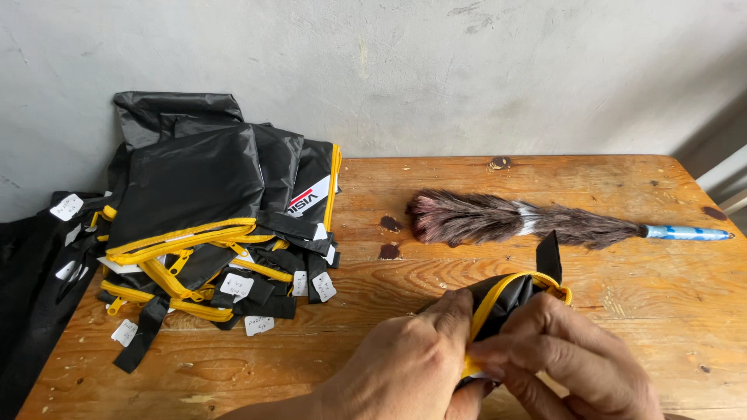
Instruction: The person zips up a small black pouch with a yellow zipper and places it into a blue crate. They then unfold a larger black plastic bag on a wooden table and use a feather duster to sweep the surface of the bag.
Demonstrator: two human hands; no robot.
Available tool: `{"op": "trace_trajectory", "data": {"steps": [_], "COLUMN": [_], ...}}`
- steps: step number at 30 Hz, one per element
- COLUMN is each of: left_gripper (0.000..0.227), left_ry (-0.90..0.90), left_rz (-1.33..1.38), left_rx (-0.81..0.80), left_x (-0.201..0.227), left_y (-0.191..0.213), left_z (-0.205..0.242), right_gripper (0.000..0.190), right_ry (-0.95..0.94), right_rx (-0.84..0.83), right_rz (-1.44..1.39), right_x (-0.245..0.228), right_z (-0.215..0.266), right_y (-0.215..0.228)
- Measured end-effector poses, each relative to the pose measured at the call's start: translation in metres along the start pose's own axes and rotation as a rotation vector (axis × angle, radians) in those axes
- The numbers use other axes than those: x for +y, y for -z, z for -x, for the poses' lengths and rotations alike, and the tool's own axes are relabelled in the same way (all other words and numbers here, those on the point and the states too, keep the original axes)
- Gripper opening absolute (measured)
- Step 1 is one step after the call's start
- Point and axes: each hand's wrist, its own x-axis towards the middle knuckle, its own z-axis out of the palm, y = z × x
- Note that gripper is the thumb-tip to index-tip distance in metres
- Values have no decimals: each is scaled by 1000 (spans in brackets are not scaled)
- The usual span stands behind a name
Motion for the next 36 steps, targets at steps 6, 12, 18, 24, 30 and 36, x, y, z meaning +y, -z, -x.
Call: {"op": "trace_trajectory", "data": {"steps": [6, 12, 18, 24, 30, 36], "left_gripper": [62, 78, 85, 54, 65, 67], "left_ry": [46, 117, 9, 48, 72, 226], "left_rz": [-55, -123, -260, -93, -66, -66], "left_rx": [-1, 11, 38, 15, -3, -137], "left_x": [-3, 2, -16, -8, -7, 6], "left_y": [-12, -18, -39, -3, 9, 45], "left_z": [2, 4, 12, 2, 2, -4], "right_gripper": [13, 18, 27, 23, 23, 16], "right_ry": [57, 125, 48, -91, -246, -529], "right_rx": [81, -29, 38, -49, -39, -127], "right_rz": [183, 112, 432, 360, 433, 1], "right_x": [-1, 10, 16, 36, 54, 92], "right_z": [1, -2, -10, -17, -34, -32], "right_y": [-6, -1, 10, 31, 51, 64]}}
